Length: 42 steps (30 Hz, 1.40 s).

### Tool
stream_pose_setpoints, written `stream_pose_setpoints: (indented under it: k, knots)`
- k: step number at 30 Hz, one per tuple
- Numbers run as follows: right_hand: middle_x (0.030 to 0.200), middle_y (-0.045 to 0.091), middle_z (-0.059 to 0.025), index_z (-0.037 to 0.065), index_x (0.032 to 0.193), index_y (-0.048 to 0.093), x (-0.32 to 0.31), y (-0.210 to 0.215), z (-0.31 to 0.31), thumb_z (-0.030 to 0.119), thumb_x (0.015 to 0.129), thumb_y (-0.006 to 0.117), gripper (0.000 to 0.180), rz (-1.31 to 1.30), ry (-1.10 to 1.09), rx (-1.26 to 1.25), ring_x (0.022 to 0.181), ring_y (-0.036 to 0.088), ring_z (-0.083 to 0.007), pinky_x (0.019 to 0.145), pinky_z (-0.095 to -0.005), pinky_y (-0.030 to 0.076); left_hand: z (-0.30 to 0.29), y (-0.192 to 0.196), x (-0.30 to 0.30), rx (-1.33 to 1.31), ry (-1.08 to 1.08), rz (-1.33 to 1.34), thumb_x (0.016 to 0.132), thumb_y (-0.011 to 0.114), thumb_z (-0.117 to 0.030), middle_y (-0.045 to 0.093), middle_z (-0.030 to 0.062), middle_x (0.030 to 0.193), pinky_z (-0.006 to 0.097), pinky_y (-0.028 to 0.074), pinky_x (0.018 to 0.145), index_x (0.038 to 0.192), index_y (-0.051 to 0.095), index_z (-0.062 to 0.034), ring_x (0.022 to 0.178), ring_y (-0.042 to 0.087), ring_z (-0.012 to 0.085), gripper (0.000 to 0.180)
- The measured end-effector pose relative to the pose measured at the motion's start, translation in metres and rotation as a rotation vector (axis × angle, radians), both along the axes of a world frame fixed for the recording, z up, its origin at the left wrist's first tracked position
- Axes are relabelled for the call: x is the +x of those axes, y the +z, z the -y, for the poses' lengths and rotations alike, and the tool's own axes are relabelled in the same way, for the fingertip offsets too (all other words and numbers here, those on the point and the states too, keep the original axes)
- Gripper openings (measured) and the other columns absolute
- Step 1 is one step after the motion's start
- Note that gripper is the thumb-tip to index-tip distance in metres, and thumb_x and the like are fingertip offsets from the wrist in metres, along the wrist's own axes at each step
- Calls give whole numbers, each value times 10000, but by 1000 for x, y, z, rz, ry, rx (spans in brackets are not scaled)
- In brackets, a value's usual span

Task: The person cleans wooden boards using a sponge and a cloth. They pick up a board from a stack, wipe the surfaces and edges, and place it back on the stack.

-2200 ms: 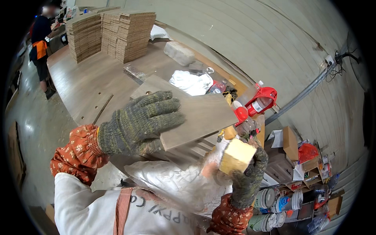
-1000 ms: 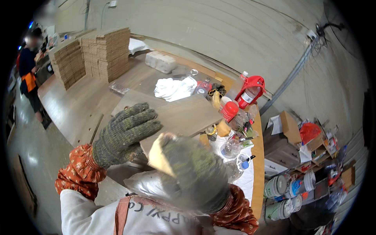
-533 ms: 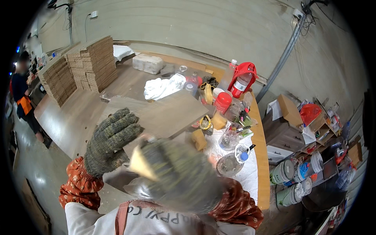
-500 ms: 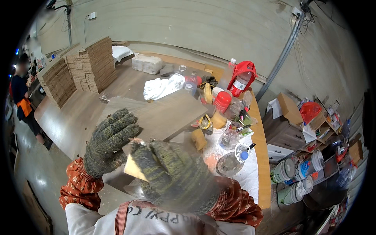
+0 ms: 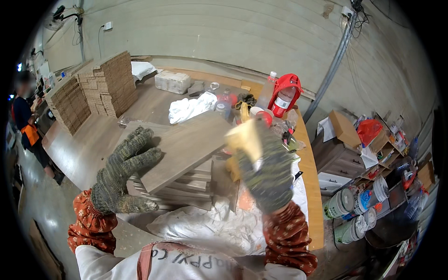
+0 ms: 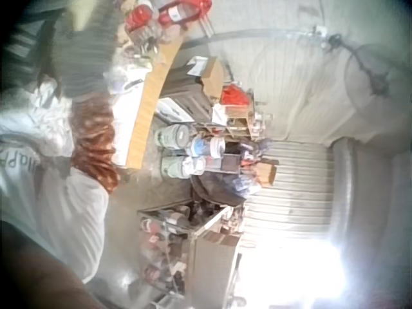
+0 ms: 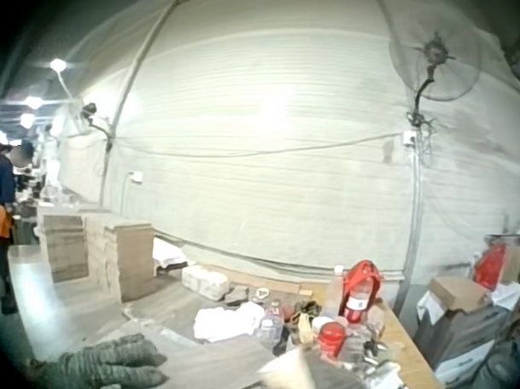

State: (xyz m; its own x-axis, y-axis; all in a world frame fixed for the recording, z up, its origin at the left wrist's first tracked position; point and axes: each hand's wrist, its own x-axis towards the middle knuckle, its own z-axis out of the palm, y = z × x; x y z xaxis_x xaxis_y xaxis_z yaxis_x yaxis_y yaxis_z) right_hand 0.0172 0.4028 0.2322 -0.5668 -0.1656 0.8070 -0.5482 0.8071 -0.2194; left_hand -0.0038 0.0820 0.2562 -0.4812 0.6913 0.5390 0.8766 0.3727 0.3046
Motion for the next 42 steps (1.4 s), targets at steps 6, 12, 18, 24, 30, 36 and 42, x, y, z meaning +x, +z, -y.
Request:
stream_pose_setpoints:
  k: [6,12,18,24,30,36,42]
  knots:
    - [1102,607,-225,-27,1326,475,4,-11,14,271,831,676,612,-15,-65,75,967,620,-351,841,-449,499,0,-3,5,-31,84,69,685,815,-307,447,209,1420,474,280,1111,1316,546,-18,1337,402,367,744]
    - [1162,602,-249,-49,1307,486,-3,-31,-39,260,836,694,601,12,-164,-324,1035,617,-382,897,-437,492,8,3,-9,-73,-9,173,669,829,-288,485,183,1392,468,274,1119,1313,549,-19,1339,401,346,751]
    - [1202,596,-239,-48,1339,451,-1,-51,-32,223,846,691,612,159,-44,-565,1095,615,-315,949,-389,480,12,19,-23,-188,-29,244,685,822,-364,454,155,1420,471,270,1126,1342,537,-76,1345,385,327,772]
    - [1251,567,-219,-46,1352,439,15,-50,-11,204,853,696,614,22,-18,-454,1134,579,-297,958,-364,458,15,25,-35,-284,-71,226,665,823,-331,434,195,1419,474,301,1109,1344,524,-73,1332,395,349,786]
    - [1349,486,-191,-42,1365,410,24,-61,-9,139,850,688,613,127,41,-692,1243,483,-274,1042,-378,385,18,29,-51,-328,-132,209,608,847,-275,440,177,1415,466,316,1116,1326,536,-92,1326,406,333,804]
    - [1363,473,-206,-48,1382,384,32,-57,0,168,845,703,661,130,199,-510,1254,481,-295,1036,-395,396,22,28,-92,-321,-325,121,630,851,-382,416,185,1442,502,284,1122,1381,460,-82,1357,369,353,898]
    - [1125,573,-274,-44,1322,444,48,-51,11,213,821,724,629,-32,143,-207,937,650,-389,797,-405,551,-30,20,-82,-545,-35,-27,623,826,-471,417,170,1450,510,246,1134,1426,400,-81,1370,356,348,989]
